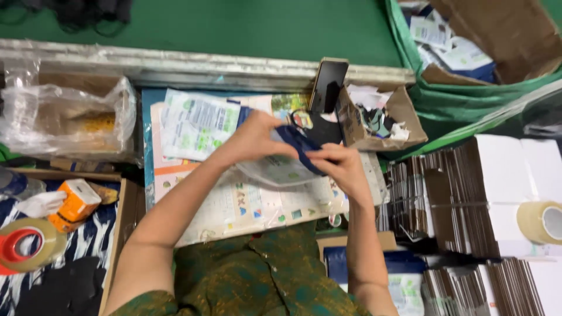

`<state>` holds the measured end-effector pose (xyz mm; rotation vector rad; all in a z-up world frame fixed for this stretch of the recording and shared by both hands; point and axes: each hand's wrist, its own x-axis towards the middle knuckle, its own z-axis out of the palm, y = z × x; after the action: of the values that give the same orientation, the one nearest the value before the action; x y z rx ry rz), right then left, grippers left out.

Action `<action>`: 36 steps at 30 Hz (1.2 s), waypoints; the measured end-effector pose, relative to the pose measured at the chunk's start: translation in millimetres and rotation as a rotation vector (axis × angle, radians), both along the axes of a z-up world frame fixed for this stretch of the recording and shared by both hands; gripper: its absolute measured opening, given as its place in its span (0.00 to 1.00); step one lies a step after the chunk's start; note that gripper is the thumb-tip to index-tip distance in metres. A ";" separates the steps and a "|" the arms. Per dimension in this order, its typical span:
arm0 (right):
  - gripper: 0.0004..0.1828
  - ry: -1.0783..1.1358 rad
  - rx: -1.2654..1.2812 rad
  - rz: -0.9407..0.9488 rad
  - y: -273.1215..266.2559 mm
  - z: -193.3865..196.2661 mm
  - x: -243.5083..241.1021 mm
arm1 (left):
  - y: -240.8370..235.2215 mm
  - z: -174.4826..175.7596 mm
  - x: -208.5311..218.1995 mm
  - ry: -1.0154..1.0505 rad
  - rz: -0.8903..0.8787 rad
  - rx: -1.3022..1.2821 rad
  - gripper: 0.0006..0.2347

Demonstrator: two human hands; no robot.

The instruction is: The recorder is manually assembling, folding, and inserting black fabric face masks into plastic packaging at a workstation.

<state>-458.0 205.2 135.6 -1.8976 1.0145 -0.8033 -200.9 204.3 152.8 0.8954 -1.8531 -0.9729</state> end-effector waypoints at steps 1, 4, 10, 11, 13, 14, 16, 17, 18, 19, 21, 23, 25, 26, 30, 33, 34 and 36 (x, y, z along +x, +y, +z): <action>0.10 0.000 -0.007 0.000 -4.8 -6.6 -0.7 | 0.1 0.1 -4.5 0.000 0.000 -0.007 0.16; 0.10 0.148 -0.140 0.087 1.1 -14.0 -2.6 | 9.5 -8.5 -17.5 -0.042 0.051 0.049 0.15; 0.15 0.006 -0.487 -0.069 29.6 31.5 10.1 | 9.3 -19.7 -30.4 0.197 0.075 -0.084 0.10; 0.13 0.036 -0.553 -0.150 31.6 21.1 8.0 | 13.1 -19.2 -36.2 0.204 0.109 -0.099 0.08; 0.12 0.063 -0.630 -0.236 31.5 4.2 4.0 | 18.7 -19.1 -50.2 0.209 0.139 -0.126 0.06; 0.09 0.084 -0.682 -0.292 28.9 -2.7 2.1 | 20.2 -20.2 -58.4 0.177 0.211 -0.179 0.07; 0.08 0.104 -0.729 -0.347 24.1 -12.3 -0.7 | 22.6 -21.6 -69.7 0.144 0.287 -0.228 0.09; 0.09 0.119 -0.726 -0.367 25.4 -16.2 -2.5 | 25.6 -23.2 -73.8 0.145 0.334 -0.284 0.09; 0.10 0.135 -0.723 -0.386 26.2 -21.1 -4.5 | 28.2 -25.6 -78.0 0.145 0.380 -0.341 0.08; 0.10 0.140 -0.706 -0.391 27.3 -14.4 -2.4 | 27.6 -23.8 -73.5 0.142 0.375 -0.324 0.08; 0.09 0.137 -0.660 -0.322 28.3 -1.9 0.5 | 24.7 -21.1 -65.8 0.112 0.343 -0.283 0.07; 0.12 0.143 -0.671 -0.234 33.8 50.1 19.5 | 17.7 -15.7 -42.0 0.092 0.260 -0.062 0.07; 0.18 0.154 -0.651 -0.160 35.8 52.9 17.9 | 24.8 -11.7 -26.2 0.069 0.159 0.188 0.08; 0.12 0.167 -0.594 -0.185 37.0 32.2 7.8 | 32.3 -5.9 -20.4 0.083 0.172 0.122 0.08; 0.06 0.241 -0.596 -0.199 31.0 -8.7 -6.1 | 34.4 0.4 -14.6 0.066 0.355 -0.099 0.08; 0.06 0.141 -0.514 -0.128 12.3 -13.7 -12.1 | 21.5 1.1 0.3 -0.115 0.352 -0.166 0.12; 0.06 0.144 -0.506 -0.150 2.8 -19.0 -25.4 | 30.7 12.3 1.2 -0.117 0.329 -0.162 0.12; 0.09 -0.077 -0.012 -0.369 -44.1 -15.0 -49.5 | 29.9 46.0 6.6 -0.135 0.504 -0.556 0.35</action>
<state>-507.6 161.1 120.5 -1.6965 1.3343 -1.0844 -194.4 234.2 198.8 1.0137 -1.7431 -0.0781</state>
